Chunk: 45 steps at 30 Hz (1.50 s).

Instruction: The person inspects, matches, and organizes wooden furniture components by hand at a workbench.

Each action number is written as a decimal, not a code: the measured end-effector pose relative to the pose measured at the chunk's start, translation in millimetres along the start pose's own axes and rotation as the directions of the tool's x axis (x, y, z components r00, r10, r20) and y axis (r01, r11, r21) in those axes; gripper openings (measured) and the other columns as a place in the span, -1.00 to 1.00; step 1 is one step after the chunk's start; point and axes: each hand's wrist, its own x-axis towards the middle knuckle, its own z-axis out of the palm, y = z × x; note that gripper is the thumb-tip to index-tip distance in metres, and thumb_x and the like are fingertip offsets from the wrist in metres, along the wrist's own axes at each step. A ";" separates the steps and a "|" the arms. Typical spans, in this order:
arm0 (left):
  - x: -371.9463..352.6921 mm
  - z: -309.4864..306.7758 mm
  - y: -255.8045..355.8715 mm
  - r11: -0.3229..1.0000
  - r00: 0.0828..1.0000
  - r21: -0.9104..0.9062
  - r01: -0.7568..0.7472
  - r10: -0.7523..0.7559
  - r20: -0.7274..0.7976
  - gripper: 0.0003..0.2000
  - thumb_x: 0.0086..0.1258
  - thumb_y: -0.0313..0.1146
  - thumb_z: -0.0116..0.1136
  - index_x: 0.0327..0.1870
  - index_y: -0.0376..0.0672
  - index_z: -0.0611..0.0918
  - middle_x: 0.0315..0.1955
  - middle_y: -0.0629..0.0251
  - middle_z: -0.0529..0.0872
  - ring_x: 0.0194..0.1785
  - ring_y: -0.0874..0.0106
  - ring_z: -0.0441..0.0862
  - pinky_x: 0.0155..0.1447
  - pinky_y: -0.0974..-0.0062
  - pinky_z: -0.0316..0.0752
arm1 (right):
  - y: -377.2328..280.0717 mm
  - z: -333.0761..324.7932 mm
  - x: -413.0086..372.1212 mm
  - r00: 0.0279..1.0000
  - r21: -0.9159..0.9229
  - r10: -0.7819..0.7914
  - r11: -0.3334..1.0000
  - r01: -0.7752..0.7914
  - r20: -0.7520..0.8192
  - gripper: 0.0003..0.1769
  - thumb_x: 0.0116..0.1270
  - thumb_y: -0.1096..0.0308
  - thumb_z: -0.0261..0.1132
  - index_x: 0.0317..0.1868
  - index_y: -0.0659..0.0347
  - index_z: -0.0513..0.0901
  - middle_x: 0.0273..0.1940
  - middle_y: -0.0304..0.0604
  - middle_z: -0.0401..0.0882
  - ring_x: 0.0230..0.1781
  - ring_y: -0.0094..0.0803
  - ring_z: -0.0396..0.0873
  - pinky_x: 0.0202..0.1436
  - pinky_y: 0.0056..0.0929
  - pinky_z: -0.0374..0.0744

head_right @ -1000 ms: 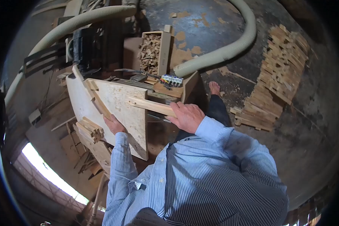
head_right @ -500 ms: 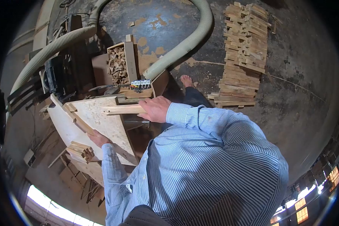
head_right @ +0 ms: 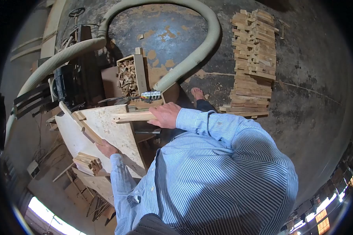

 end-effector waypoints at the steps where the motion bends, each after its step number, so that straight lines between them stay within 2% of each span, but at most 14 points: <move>1: -0.5 -3.3 0.3 1.000 1.000 -0.010 0.004 -0.004 -0.010 -0.36 0.71 -0.08 0.01 0.57 -0.42 0.26 0.49 -0.24 0.39 0.52 -0.13 0.38 0.59 0.09 0.30 | -2.2 3.6 -0.3 1.000 -0.012 -0.009 1.000 0.009 -0.003 -0.40 0.58 -0.18 0.15 0.14 0.26 0.55 -0.13 0.18 0.75 -0.12 0.15 0.77 0.05 0.08 0.70; 7: 0.0 0.2 -27.5 0.999 0.999 -0.054 0.003 -0.006 -0.052 -0.37 0.68 -0.14 0.08 0.55 -0.45 0.28 0.48 -0.26 0.39 0.52 -0.13 0.37 0.62 0.03 0.24 | -21.2 3.2 -2.5 1.000 -0.072 0.020 0.997 -0.019 0.013 -0.39 0.55 -0.21 0.17 0.12 0.24 0.57 -0.10 0.20 0.76 -0.10 0.19 0.75 0.00 0.11 0.69; 12: 9.3 15.6 -77.5 0.944 0.955 -0.222 -0.246 0.197 -0.221 -0.56 0.52 -0.33 0.17 0.36 -0.30 0.53 0.27 -0.08 0.57 0.36 -0.08 0.46 0.47 0.01 0.30 | -46.9 25.2 -7.0 0.991 -0.110 0.049 0.992 -0.063 -0.128 -0.40 0.50 -0.20 0.26 0.19 0.17 0.59 -0.01 0.11 0.76 -0.03 0.18 0.73 0.01 0.09 0.67; 15: -6.3 23.0 -113.0 0.982 0.949 -0.023 -0.190 0.177 -0.260 -0.38 0.53 -0.11 0.23 0.49 -0.28 0.42 0.41 -0.15 0.48 0.52 -0.13 0.32 0.63 -0.08 0.12 | -56.5 48.7 -19.8 0.987 -0.096 0.119 0.987 -0.130 -0.105 -0.38 0.46 -0.14 0.33 0.32 0.11 0.59 -0.02 0.16 0.76 -0.01 0.19 0.72 0.04 0.04 0.65; 17: -17.5 2.7 -105.3 0.983 0.986 -0.145 -0.111 0.091 -0.141 -0.28 0.55 0.03 0.20 0.54 -0.32 0.36 0.51 -0.23 0.36 0.60 -0.14 0.23 0.70 -0.05 0.03 | -67.0 55.0 -31.9 0.988 -0.179 0.062 0.980 -0.088 -0.143 -0.48 0.50 -0.04 0.32 0.27 0.12 0.60 -0.06 0.20 0.76 -0.03 0.23 0.71 0.01 0.04 0.64; 19: -32.1 -14.1 -118.6 0.991 0.982 -0.120 -0.064 0.041 -0.186 -0.30 0.58 0.04 0.17 0.54 -0.32 0.38 0.51 -0.22 0.36 0.58 -0.13 0.29 0.67 -0.01 0.13 | -66.4 62.7 -35.4 0.989 -0.236 0.014 0.971 -0.049 -0.147 -0.55 0.54 0.03 0.29 0.24 0.14 0.61 -0.11 0.22 0.76 -0.07 0.26 0.71 -0.05 0.06 0.64; 23: -51.1 -78.5 -131.4 0.904 0.956 -0.396 -0.161 0.042 -0.290 -0.39 0.57 -0.06 0.26 0.50 -0.23 0.48 0.45 -0.10 0.48 0.51 -0.03 0.43 0.53 0.11 0.40 | -73.0 70.7 -38.1 0.986 -0.282 0.055 0.954 -0.099 -0.160 -0.57 0.56 0.05 0.27 0.20 0.21 0.62 -0.16 0.27 0.74 -0.08 0.30 0.71 -0.07 0.05 0.64; 28: -24.1 -136.8 -220.0 0.991 0.754 -0.081 -0.103 0.025 -0.657 -0.42 0.42 -0.12 0.44 0.39 -0.18 0.60 0.32 0.02 0.60 0.36 0.04 0.56 0.42 0.14 0.49 | -63.5 84.2 -40.8 0.983 -0.291 0.058 0.951 -0.106 -0.172 -0.57 0.59 0.03 0.25 0.18 0.23 0.60 -0.18 0.31 0.73 -0.10 0.34 0.70 -0.08 0.09 0.62; 31: 5.3 -143.8 -292.7 0.990 0.656 -0.135 0.041 -0.129 -0.743 -0.45 0.48 -0.09 0.36 0.38 -0.21 0.60 0.31 0.00 0.59 0.34 0.00 0.55 0.40 0.12 0.49 | -60.3 81.0 -45.1 0.984 -0.337 0.069 0.934 -0.123 -0.167 -0.50 0.60 0.01 0.22 0.26 0.26 0.59 -0.19 0.27 0.75 -0.12 0.27 0.74 -0.07 0.01 0.63; 33: 18.1 -146.3 -334.4 0.897 0.705 -0.367 0.245 -0.425 -0.568 -0.46 0.53 -0.03 0.30 0.34 -0.27 0.63 0.18 0.00 0.70 0.24 0.07 0.64 0.36 0.18 0.51 | -67.0 83.1 -45.7 0.983 -0.356 0.053 0.928 -0.113 -0.175 -0.50 0.60 0.01 0.22 0.26 0.26 0.60 -0.21 0.24 0.75 -0.14 0.24 0.75 -0.07 -0.01 0.64; 34: 21.4 -143.4 -349.5 0.895 0.701 -0.371 0.248 -0.430 -0.569 -0.46 0.53 -0.03 0.30 0.34 -0.27 0.63 0.18 0.00 0.70 0.24 0.07 0.64 0.36 0.18 0.51 | -65.9 84.3 -45.5 0.982 -0.340 0.070 0.932 -0.126 -0.173 -0.50 0.60 0.01 0.22 0.25 0.27 0.60 -0.20 0.25 0.75 -0.13 0.23 0.75 -0.07 -0.01 0.64; 36: 24.2 -142.0 -363.9 0.717 0.818 -0.614 0.330 -0.542 -0.194 -0.45 0.53 0.01 0.30 0.28 -0.31 0.66 -0.01 0.05 0.81 0.01 0.26 0.76 0.18 0.32 0.62 | -64.1 83.6 -44.2 0.982 -0.327 0.085 0.935 -0.138 -0.171 -0.50 0.60 0.02 0.23 0.25 0.27 0.60 -0.20 0.25 0.75 -0.13 0.21 0.76 -0.08 -0.01 0.64; 42: 26.1 -151.7 -365.1 0.650 0.882 -0.649 0.397 -0.466 0.073 -0.50 0.48 0.02 0.37 0.13 -0.30 0.76 -0.32 0.27 0.82 -0.38 0.56 0.65 -0.24 0.53 0.57 | -66.6 82.0 -40.3 0.984 -0.335 0.034 0.938 -0.092 -0.176 -0.51 0.59 0.03 0.23 0.22 0.30 0.61 -0.25 0.22 0.73 -0.19 0.14 0.76 -0.10 -0.06 0.64; 45: 28.9 -147.7 -373.2 0.634 0.889 -0.682 0.364 -0.454 0.052 -0.56 0.49 -0.02 0.37 0.06 -0.28 0.79 -0.42 0.34 0.78 -0.44 0.59 0.59 -0.26 0.53 0.54 | -60.6 85.0 -42.5 0.984 -0.326 0.063 0.938 -0.115 -0.165 -0.54 0.59 0.05 0.23 0.24 0.24 0.59 -0.17 0.31 0.73 -0.12 0.33 0.71 -0.10 0.09 0.62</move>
